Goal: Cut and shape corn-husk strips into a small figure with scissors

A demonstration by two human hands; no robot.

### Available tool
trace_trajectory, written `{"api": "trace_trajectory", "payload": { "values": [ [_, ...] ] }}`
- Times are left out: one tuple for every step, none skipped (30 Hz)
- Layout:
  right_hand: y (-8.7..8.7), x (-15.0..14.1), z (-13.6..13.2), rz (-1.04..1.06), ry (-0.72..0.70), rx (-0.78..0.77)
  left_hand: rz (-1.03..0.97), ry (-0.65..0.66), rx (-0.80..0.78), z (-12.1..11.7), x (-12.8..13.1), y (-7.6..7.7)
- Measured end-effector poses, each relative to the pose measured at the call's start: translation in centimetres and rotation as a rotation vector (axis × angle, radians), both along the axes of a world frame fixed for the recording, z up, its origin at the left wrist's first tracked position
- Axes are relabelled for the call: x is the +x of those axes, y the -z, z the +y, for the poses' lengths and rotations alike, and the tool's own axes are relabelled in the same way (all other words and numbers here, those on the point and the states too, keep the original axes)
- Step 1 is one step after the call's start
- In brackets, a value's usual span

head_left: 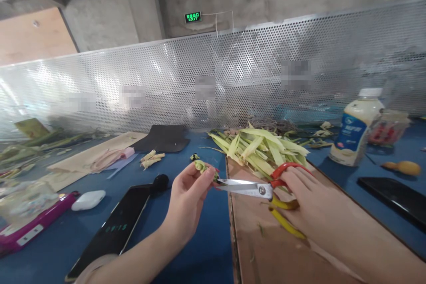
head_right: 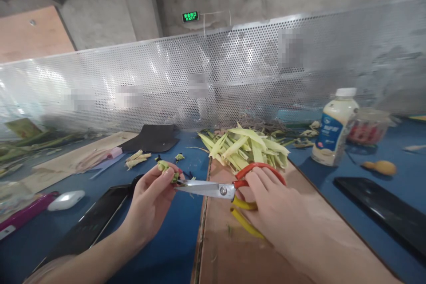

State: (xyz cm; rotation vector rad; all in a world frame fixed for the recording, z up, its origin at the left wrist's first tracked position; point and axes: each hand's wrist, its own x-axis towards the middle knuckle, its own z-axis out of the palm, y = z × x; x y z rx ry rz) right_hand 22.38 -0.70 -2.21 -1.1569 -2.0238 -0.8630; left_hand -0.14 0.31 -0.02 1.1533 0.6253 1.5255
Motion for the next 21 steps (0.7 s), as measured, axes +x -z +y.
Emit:
{"api": "trace_trajectory", "payload": {
  "values": [
    [0.03,0.09,0.05,-0.006,-0.005,-0.007,0.002,-0.002,-0.006,-0.02,0.02,-0.07],
    [0.03,0.18,0.09,-0.026,-0.012,-0.009,0.001,-0.005,-0.011,-0.05,0.04,-0.13],
    [0.01,0.27,0.12,-0.052,-0.019,-0.009,-0.002,-0.007,-0.013,-0.08,0.07,-0.17],
    [-0.03,0.35,0.13,-0.073,-0.022,-0.002,-0.006,-0.008,-0.014,-0.10,0.10,-0.19],
    [-0.08,0.40,0.13,-0.089,-0.023,0.000,-0.009,-0.006,-0.013,-0.12,0.13,-0.18],
    [-0.14,0.42,0.11,-0.098,-0.024,-0.001,-0.011,-0.003,-0.011,-0.13,0.15,-0.16],
    [-0.18,0.41,0.08,-0.101,-0.022,-0.006,-0.010,0.002,-0.009,-0.13,0.16,-0.12],
    [-0.21,0.39,0.04,-0.101,-0.020,-0.013,-0.007,0.005,-0.008,-0.13,0.16,-0.08],
    [-0.22,0.34,0.01,-0.099,-0.021,-0.020,-0.001,0.008,-0.006,-0.13,0.16,-0.04],
    [-0.22,0.30,-0.02,-0.096,-0.022,-0.028,0.006,0.009,-0.007,-0.12,0.15,-0.01],
    [-0.19,0.25,-0.04,-0.083,-0.020,-0.030,0.013,0.010,-0.007,-0.12,0.14,0.02],
    [-0.16,0.21,-0.05,-0.064,-0.013,-0.027,0.020,0.012,-0.006,-0.12,0.12,0.04],
    [-0.13,0.19,-0.05,-0.048,-0.007,-0.030,0.024,0.015,-0.004,-0.12,0.10,0.06],
    [-0.09,0.20,-0.05,-0.037,-0.002,-0.035,0.027,0.016,-0.002,-0.12,0.08,0.07],
    [-0.06,0.23,-0.04,-0.037,0.002,-0.046,0.030,0.018,0.001,-0.12,0.07,0.08],
    [-0.03,0.28,-0.02,-0.048,0.002,-0.062,0.032,0.018,0.004,-0.11,0.05,0.08],
    [0.00,0.36,-0.01,-0.063,0.000,-0.074,0.033,0.017,0.007,-0.11,0.05,0.08],
    [0.03,0.46,0.01,-0.076,-0.001,-0.080,0.033,0.015,0.008,-0.10,0.06,0.08],
    [0.07,0.56,0.04,-0.086,-0.001,-0.076,0.035,0.013,0.010,-0.09,0.07,0.07],
    [0.12,0.67,0.07,-0.090,-0.001,-0.065,0.037,0.012,0.013,-0.07,0.09,0.06],
    [0.18,0.77,0.10,-0.089,0.001,-0.052,0.039,0.010,0.013,-0.06,0.12,0.04]
  ]
}}
